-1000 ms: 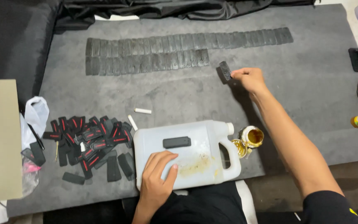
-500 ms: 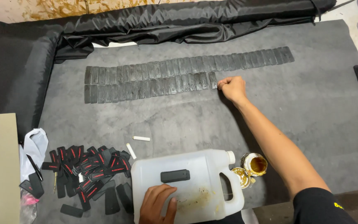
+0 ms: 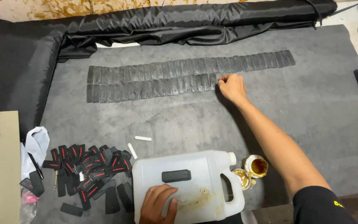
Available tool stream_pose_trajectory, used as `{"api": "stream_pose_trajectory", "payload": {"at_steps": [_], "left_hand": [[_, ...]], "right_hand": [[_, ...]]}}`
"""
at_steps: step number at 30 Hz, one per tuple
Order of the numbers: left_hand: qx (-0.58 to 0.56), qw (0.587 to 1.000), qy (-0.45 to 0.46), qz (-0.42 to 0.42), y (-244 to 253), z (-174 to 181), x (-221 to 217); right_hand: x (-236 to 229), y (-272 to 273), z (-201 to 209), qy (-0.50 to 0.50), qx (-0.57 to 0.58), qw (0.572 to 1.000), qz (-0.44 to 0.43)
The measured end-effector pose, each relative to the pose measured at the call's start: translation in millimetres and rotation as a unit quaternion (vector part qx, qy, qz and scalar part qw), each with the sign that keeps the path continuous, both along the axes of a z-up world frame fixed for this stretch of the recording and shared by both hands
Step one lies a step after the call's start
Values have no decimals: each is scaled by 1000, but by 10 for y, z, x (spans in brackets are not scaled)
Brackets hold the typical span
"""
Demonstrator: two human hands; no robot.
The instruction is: Applying adhesive to small black labels and attaching them to a surface
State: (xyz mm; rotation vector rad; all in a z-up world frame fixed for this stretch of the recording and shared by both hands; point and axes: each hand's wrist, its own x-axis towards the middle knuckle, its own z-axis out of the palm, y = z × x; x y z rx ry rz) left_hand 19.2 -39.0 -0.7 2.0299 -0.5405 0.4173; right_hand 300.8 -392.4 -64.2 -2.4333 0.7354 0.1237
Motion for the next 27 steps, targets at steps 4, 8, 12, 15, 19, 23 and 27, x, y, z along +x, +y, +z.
{"api": "stream_pose_trajectory", "payload": {"at_steps": [4,8,12,15,19,23,27], "left_hand": [[-12,1000,-13,0,-7,12,6],[-6,1000,-12,3,6,-17,-8],[-6,1000,-3,7,-10,37,-10],[-5,1000,1,13,-15,51,-26],[-4,1000,-9,13,-13,54,-33],[-11,999,22,36,-23,168,-58],[-119,987,103,16,120,78,-72]], "right_hand": [[65,-55,-50,-6,33,999,20],[93,-62,-88,-21,45,998,29],[88,-25,-73,-26,50,998,36],[77,8,-60,-28,56,997,33],[74,12,-55,-34,54,997,44],[-31,-39,-9,-45,47,997,49],[-318,-225,-15,-110,57,990,72]]}}
